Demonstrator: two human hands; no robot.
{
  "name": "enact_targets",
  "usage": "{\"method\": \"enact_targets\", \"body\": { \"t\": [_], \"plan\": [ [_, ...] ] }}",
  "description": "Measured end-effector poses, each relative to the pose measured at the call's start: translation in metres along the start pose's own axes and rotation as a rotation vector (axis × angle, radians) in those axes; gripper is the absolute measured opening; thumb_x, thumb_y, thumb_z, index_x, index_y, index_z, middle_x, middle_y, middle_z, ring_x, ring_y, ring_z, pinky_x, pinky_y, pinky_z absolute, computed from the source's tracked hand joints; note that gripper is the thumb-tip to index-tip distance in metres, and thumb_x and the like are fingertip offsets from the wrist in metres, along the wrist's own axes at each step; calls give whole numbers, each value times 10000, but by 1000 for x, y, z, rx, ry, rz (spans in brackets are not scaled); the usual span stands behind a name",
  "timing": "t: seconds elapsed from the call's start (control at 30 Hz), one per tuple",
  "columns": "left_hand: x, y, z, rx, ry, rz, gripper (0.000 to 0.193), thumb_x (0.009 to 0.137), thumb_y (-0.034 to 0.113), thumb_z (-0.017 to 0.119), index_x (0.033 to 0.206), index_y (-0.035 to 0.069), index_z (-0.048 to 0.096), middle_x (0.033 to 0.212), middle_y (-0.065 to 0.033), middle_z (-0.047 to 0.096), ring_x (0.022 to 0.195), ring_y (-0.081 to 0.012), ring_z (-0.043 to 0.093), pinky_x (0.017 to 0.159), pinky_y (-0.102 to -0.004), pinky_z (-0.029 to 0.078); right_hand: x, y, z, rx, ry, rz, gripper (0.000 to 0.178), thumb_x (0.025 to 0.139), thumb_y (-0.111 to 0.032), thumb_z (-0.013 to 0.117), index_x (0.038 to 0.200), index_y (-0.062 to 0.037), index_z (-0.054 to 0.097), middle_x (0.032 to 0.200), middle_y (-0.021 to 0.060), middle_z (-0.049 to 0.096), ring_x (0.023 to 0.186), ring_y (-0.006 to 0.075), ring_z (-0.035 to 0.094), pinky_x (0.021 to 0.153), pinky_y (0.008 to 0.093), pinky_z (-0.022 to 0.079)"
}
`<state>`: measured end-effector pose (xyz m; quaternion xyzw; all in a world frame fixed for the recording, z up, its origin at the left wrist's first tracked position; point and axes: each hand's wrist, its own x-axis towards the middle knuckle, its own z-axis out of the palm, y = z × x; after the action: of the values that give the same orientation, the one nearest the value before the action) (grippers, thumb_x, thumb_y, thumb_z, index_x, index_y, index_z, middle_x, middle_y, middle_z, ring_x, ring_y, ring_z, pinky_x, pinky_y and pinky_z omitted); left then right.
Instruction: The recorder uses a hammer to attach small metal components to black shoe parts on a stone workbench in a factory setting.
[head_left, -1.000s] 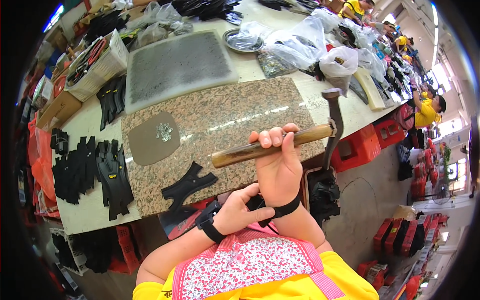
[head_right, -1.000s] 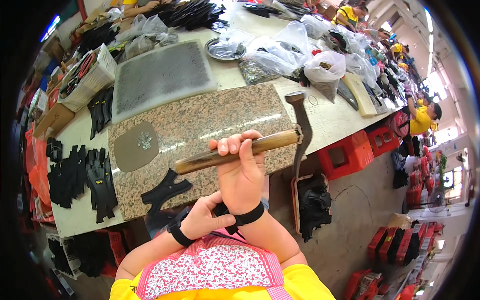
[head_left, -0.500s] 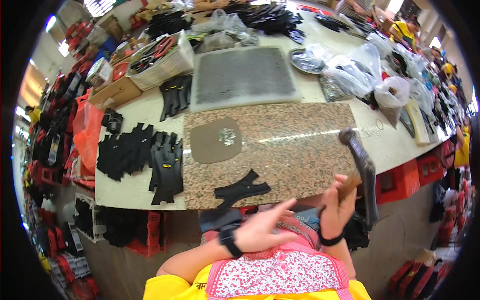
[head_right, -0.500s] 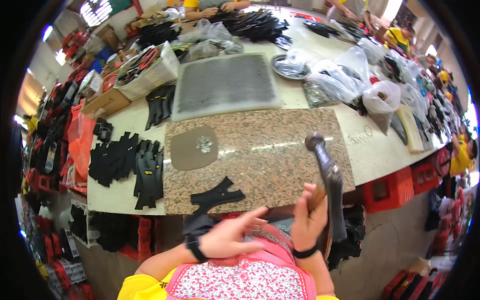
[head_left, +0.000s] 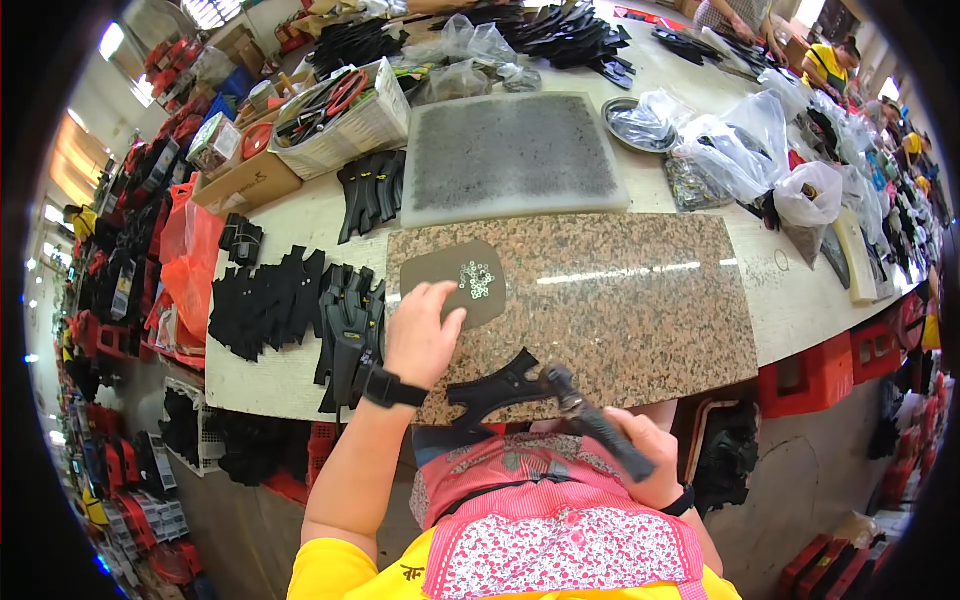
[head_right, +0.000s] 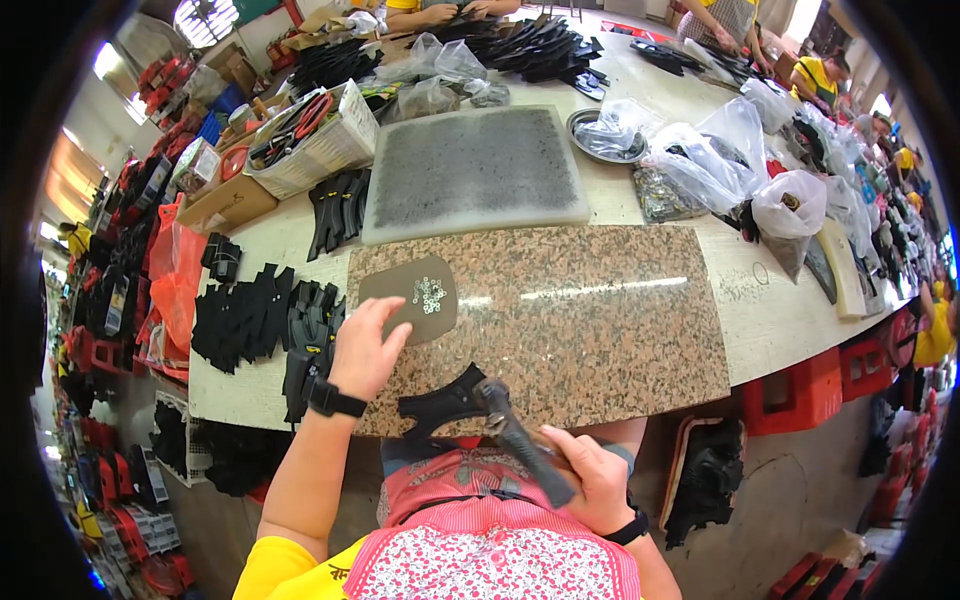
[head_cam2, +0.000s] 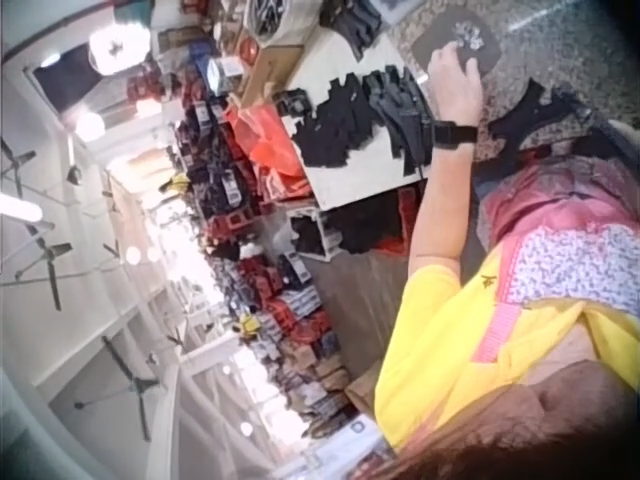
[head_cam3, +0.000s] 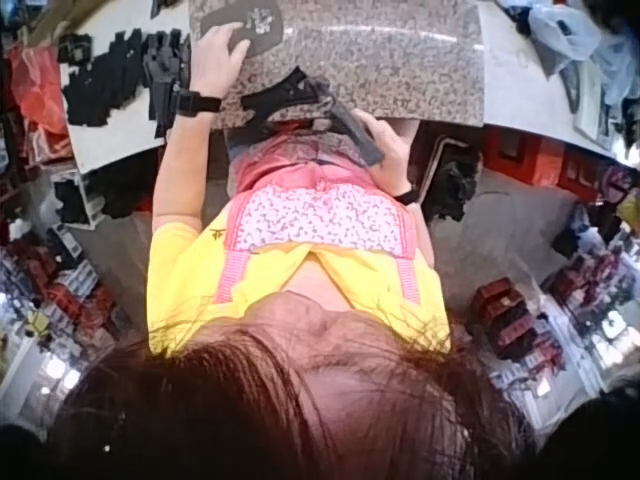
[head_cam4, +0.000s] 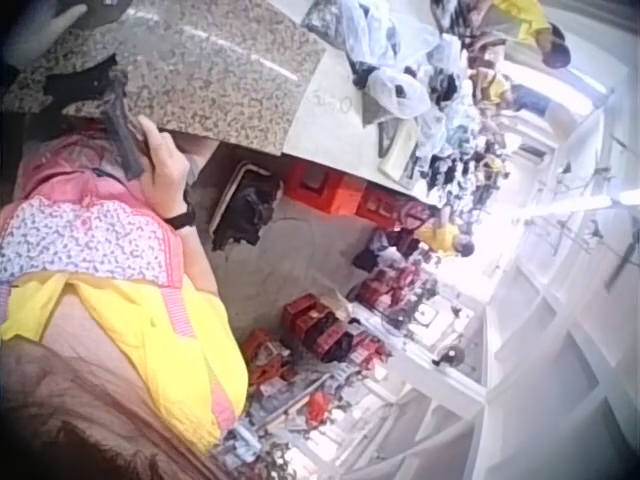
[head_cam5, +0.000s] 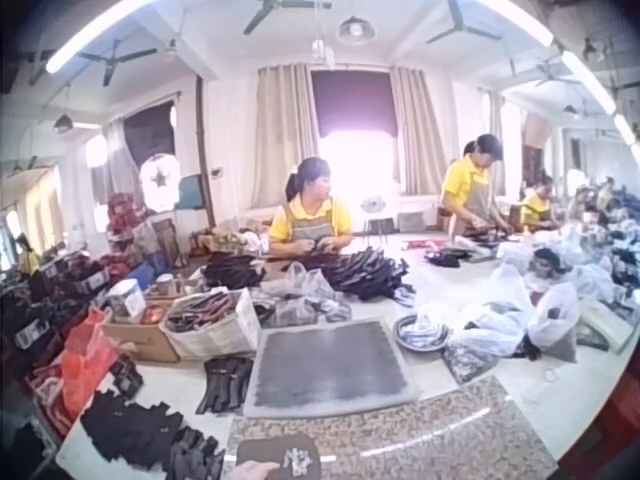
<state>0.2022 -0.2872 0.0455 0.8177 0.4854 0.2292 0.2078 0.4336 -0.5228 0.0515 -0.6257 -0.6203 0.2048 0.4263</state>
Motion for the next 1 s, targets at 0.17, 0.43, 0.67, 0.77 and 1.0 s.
{"method": "enact_targets", "body": {
  "t": [0.17,0.43,0.67,0.77,1.0],
  "plan": [
    [46,-19,29,41,72,122,213,842,121,639,1034,31,652,980,-143,635,949,-352,607,828,-431,492,-4,9,-9,556,227,242,395,896,73,541,1290,49,529,899,10,586,678,71,486,563,213,404],
    [73,-38,51,312,-19,223,67,851,122,618,856,79,669,855,-101,625,809,-328,635,717,-425,523,-14,13,-29,533,120,330,405,881,110,564,1284,72,546,1208,126,638,1121,187,600,971,305,443],
    [86,-28,45,552,-118,395,56,813,64,549,782,43,592,848,-134,605,803,-324,646,704,-422,543,19,-1,-31,-72,-75,119,519,785,-30,680,1295,-94,610,747,103,564,608,269,574,563,325,458],
    [82,-30,45,519,-52,417,51,800,74,587,764,39,583,815,-125,599,779,-326,637,685,-420,533,19,-6,-23,-197,-147,70,517,804,-133,722,1307,-183,614,700,72,519,582,248,548,537,353,449],
    [-7,31,1,-248,-90,113,19,767,3,659,780,12,650,738,-58,625,595,-106,592,555,-240,472,11,5,-15,-268,-292,88,528,831,-178,702,1340,-249,580,688,70,478,593,253,543,537,373,449]
  ]
}}
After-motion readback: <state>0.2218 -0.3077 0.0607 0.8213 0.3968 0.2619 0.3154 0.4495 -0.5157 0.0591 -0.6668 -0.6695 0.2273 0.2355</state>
